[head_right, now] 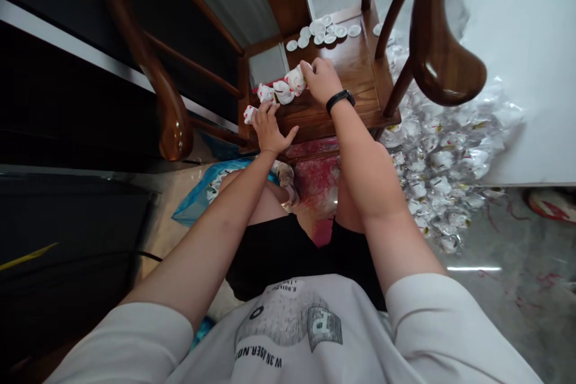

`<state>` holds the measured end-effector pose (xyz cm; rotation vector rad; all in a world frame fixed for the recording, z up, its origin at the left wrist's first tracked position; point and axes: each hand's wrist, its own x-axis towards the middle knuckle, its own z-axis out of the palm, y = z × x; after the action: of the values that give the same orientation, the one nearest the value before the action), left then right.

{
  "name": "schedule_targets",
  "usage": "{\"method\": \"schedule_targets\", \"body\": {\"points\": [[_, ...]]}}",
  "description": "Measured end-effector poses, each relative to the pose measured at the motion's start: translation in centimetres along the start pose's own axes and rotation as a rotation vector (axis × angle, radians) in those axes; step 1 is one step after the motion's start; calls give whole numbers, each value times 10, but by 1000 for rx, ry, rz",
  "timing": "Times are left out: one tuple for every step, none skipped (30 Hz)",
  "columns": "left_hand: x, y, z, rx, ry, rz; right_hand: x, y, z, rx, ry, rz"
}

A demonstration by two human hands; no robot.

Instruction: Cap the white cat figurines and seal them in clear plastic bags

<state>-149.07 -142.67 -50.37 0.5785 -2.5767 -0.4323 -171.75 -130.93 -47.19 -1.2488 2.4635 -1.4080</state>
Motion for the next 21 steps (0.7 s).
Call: {"method": "schedule_targets", "body": {"points": [[0, 0, -1, 9, -4, 6, -5, -2, 0, 16, 48, 12], [1, 1, -2, 16, -9, 8, -10, -5, -1, 39, 90, 17], [1, 1, -3, 17, -13, 8, -15, -8, -2, 67, 128, 11], [1, 2, -4, 13, -17, 7, -19, -11, -2, 97, 160, -6], [1, 1, -5, 8, -21, 8, -22, -14, -3, 117, 186, -21], [1, 1, -5, 4, -24, 12, -23, -17, -3, 122, 201, -29], [1, 0, -6, 2, -24, 19, -24, -19, -3, 118, 205, -31], [1, -2, -5, 5, -20, 26, -23, -21, -2, 109, 203, -30], [0, -4, -5, 10, -10, 34, -21, -23, -2, 102, 196, -31], [0, -6, -4, 15, 5, 38, -19, -24, -1, 97, 190, -39], [-1, -8, -3, 17, 21, 41, -16, -25, 0, 96, 187, -52], [-1, -10, -3, 15, 35, 41, -14, -26, 2, 95, 187, -67], [-1, -12, -2, 10, 44, 41, -12, -27, 3, 96, 191, -81], [-1, -13, -2, 4, 48, 40, -10, -29, 4, 96, 195, -89], [-1, -14, -2, -2, 47, 38, -9, -31, 6, 96, 199, -89], [-1, -15, -1, -7, 45, 38, -8, -34, 7, 93, 202, -82], [-2, -16, -1, -10, 43, 37, -8, -37, 9, 86, 203, -71], [-2, -16, -1, -14, 42, 35, -8, -40, 10, 75, 203, -59], [-3, -17, -1, -20, 41, 31, -8, -43, 12, 63, 205, -50], [-3, -17, -1, -29, 37, 26, -8, -46, 13, 51, 209, -43], [-3, -17, -1, -39, 33, 23, -8, -49, 14, 43, 214, -39]]}}
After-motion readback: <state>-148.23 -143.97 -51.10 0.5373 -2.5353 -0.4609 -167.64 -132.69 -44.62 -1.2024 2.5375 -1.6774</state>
